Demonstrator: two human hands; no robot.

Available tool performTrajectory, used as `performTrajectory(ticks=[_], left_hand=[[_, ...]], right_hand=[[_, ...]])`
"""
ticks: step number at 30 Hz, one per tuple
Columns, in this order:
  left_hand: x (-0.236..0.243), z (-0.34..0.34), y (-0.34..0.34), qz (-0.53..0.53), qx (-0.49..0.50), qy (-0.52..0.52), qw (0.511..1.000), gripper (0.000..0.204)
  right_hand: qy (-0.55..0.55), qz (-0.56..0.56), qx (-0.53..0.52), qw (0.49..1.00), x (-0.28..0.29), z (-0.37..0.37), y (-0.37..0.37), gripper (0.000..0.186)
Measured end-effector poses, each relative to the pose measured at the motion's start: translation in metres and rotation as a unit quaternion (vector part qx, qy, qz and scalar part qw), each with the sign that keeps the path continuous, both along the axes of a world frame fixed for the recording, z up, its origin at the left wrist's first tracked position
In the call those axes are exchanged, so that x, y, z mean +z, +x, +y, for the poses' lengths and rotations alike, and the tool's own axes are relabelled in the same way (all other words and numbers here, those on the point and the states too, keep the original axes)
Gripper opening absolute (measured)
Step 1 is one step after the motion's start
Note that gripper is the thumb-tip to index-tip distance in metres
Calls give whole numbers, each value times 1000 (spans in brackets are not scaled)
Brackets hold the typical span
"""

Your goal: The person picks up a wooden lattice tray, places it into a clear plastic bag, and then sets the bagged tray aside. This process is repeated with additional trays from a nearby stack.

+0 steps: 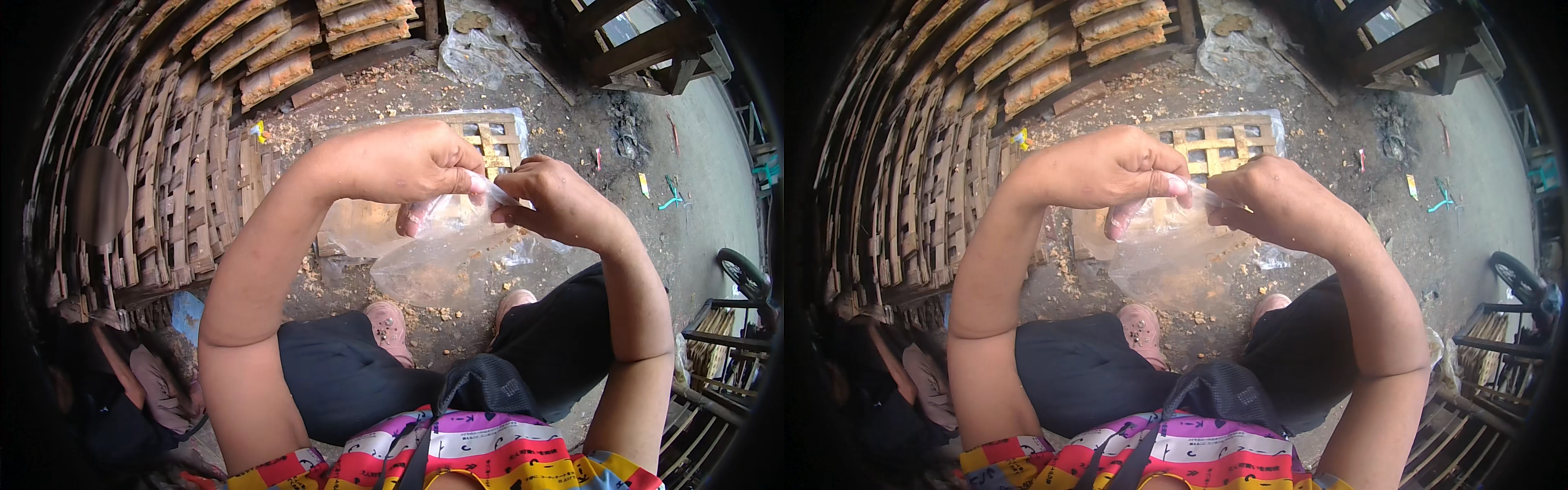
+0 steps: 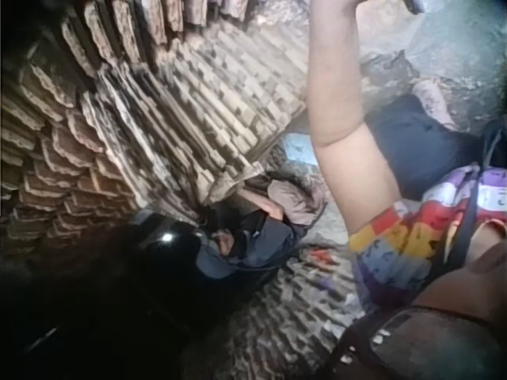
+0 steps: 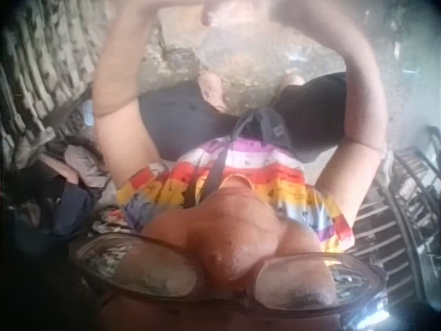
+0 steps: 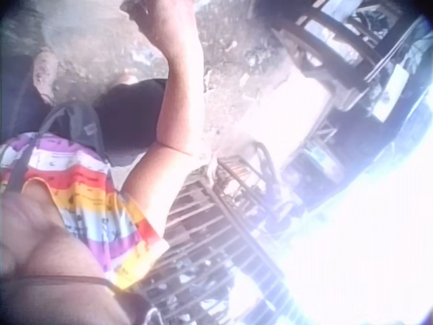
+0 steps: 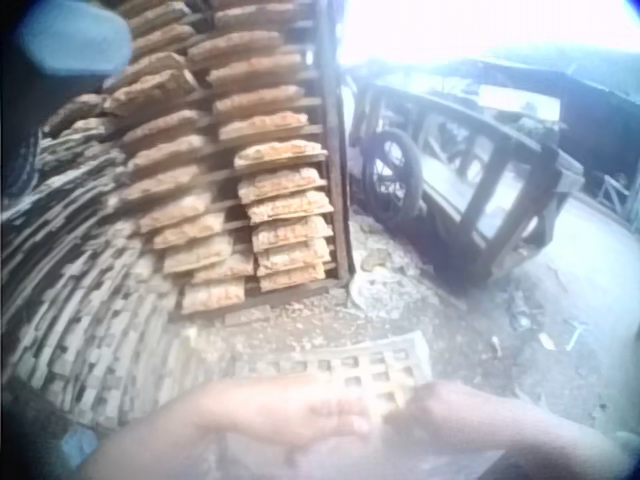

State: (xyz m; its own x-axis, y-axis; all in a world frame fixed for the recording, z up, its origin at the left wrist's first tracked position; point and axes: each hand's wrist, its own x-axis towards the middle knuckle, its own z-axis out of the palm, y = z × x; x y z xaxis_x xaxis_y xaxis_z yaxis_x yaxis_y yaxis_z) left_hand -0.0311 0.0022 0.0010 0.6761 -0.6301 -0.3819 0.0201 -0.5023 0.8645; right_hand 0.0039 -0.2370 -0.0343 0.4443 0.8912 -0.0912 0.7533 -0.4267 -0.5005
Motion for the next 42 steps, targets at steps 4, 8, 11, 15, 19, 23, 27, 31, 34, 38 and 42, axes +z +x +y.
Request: performTrajectory(ticks=[4, 8, 11, 15, 19, 23, 27, 31, 34, 38, 42], left_hand=[[3, 11, -2, -37, 37, 28, 998, 28], [14, 21, -9, -46, 73, 24, 996, 34], [23, 23, -12, -71, 74, 35, 994, 36], [19, 23, -16, -49, 84, -19, 995, 37], [23, 22, -20, -53, 84, 5, 995, 32], [37, 26, -20, -71, 23, 97, 992, 26], [38, 48, -35, 4, -74, 173, 982, 54], [8, 24, -36, -176, -81, 43, 980, 85], [3, -11, -38, -212, -55, -42, 975, 73], [1, -40, -27, -212, 29, -67, 975, 45], [8, -25, -18, -129, 130, -182, 966, 31]], right_hand=[[4, 79, -29, 996, 7, -15, 10, 11], [-16, 19, -41, 999, 14, -33, 16, 13], [-40, 45, -75, 995, 21, -40, 15, 15], [58, 73, -78, 993, 15, -27, 5, 20], [37, 21, -69, 997, 3, -6, -1, 15], [16, -10, -138, 990, 14, -19, -3, 17], [122, 101, -147, 976, 16, -34, -2, 22], [122, 184, -155, 963, 30, -21, -27, 18], [101, 97, -130, 982, 33, -8, -42, 8], [232, 157, -220, 934, 34, 3, -44, 17], [400, 240, -203, 861, 42, 3, -31, 60]])
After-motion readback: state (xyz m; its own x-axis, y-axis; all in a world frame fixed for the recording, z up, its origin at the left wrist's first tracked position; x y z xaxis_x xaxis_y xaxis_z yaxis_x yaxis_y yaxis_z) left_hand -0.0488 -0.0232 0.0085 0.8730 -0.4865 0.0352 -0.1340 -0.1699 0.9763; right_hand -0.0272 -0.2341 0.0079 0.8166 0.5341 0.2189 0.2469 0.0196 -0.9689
